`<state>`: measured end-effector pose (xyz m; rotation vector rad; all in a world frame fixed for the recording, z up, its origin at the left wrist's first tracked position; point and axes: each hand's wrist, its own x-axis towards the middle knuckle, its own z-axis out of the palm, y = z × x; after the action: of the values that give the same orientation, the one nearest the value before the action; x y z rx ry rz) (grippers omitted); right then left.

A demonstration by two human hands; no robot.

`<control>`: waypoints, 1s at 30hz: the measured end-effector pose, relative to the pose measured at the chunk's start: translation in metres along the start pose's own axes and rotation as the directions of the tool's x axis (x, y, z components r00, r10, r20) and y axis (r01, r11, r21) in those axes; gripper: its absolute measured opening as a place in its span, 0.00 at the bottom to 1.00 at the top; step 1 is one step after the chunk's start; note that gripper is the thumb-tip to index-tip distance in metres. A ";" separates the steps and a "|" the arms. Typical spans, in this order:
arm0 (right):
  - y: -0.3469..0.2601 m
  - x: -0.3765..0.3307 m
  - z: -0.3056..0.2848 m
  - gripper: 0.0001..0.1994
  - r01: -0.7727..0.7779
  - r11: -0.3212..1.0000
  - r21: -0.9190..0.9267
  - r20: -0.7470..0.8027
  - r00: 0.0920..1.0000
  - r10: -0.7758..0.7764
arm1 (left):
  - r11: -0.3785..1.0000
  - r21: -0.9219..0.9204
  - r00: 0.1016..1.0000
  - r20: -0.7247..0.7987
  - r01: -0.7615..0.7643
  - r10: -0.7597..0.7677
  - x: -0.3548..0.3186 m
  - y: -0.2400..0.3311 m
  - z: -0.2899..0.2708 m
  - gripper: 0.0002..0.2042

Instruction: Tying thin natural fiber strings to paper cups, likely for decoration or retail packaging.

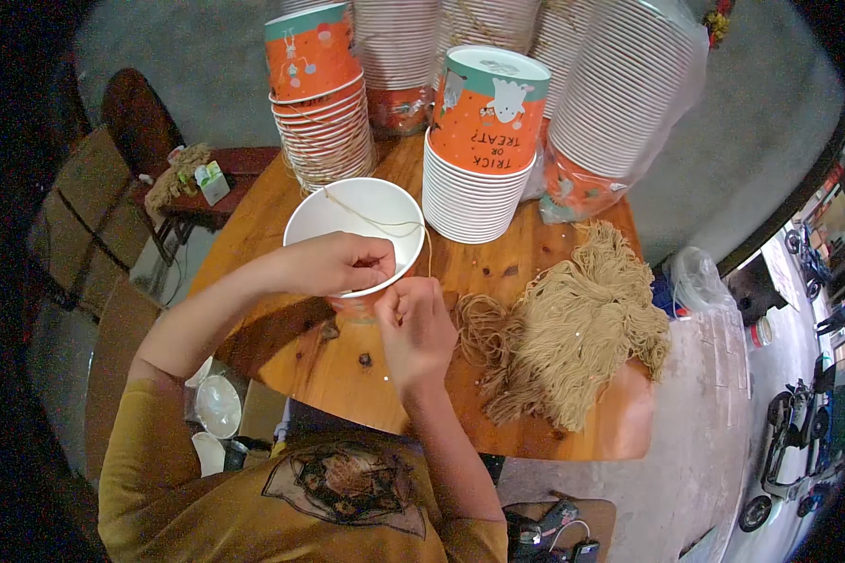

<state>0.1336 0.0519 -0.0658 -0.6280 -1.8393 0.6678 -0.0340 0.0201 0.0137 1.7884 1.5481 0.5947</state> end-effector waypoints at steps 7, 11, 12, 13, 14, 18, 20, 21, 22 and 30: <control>0.007 0.004 -0.018 0.08 -0.179 0.972 0.151 0.121 0.979 0.161 | 0.995 0.094 0.964 -0.264 -0.018 0.042 -0.007 0.004 0.002 0.07; 0.003 0.020 -0.027 0.06 -0.203 0.966 0.162 0.094 0.977 0.190 | 0.990 0.083 0.901 -0.413 -0.111 0.136 -0.008 0.007 0.004 0.06; 0.004 0.023 -0.025 0.06 -0.265 0.940 0.216 0.170 0.958 0.231 | 0.979 0.068 0.876 -0.439 -0.190 0.201 -0.006 0.005 0.007 0.06; 0.004 0.026 -0.023 0.06 -0.327 0.907 0.265 0.248 0.932 0.264 | 0.979 0.070 0.874 -0.441 -0.192 0.203 -0.005 0.005 0.008 0.06; 0.004 0.030 -0.019 0.04 -0.275 0.938 0.211 0.230 0.947 0.226 | 0.981 0.007 0.891 -0.417 -0.192 0.178 -0.004 0.006 0.010 0.05; 0.003 0.034 -0.016 0.02 -0.416 0.858 0.300 0.272 0.900 0.341 | 0.881 -0.446 0.968 -0.247 -0.160 0.050 0.003 -0.010 0.016 0.09; 0.004 0.033 -0.018 0.02 -0.433 0.834 0.342 0.270 0.896 0.354 | 0.867 -0.494 0.984 -0.175 -0.064 -0.026 0.001 0.007 0.009 0.12; 0.003 0.034 -0.018 0.02 -0.432 0.835 0.341 0.269 0.896 0.354 | 0.845 -0.534 0.990 -0.099 0.035 -0.104 0.001 0.013 0.006 0.16; 0.000 0.034 -0.019 0.02 -0.441 0.819 0.367 0.269 0.893 0.360 | 0.844 -0.535 0.989 -0.101 0.033 -0.103 0.002 0.012 0.004 0.16; 0.013 0.036 -0.020 0.01 -0.422 0.776 0.469 0.286 0.904 0.319 | 0.659 -0.733 0.984 0.089 0.170 -0.155 0.017 -0.006 0.000 0.13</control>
<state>0.1417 0.0893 -0.0456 -0.5756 -1.6011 1.4859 -0.0345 0.0373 0.0074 1.0062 1.1712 0.9482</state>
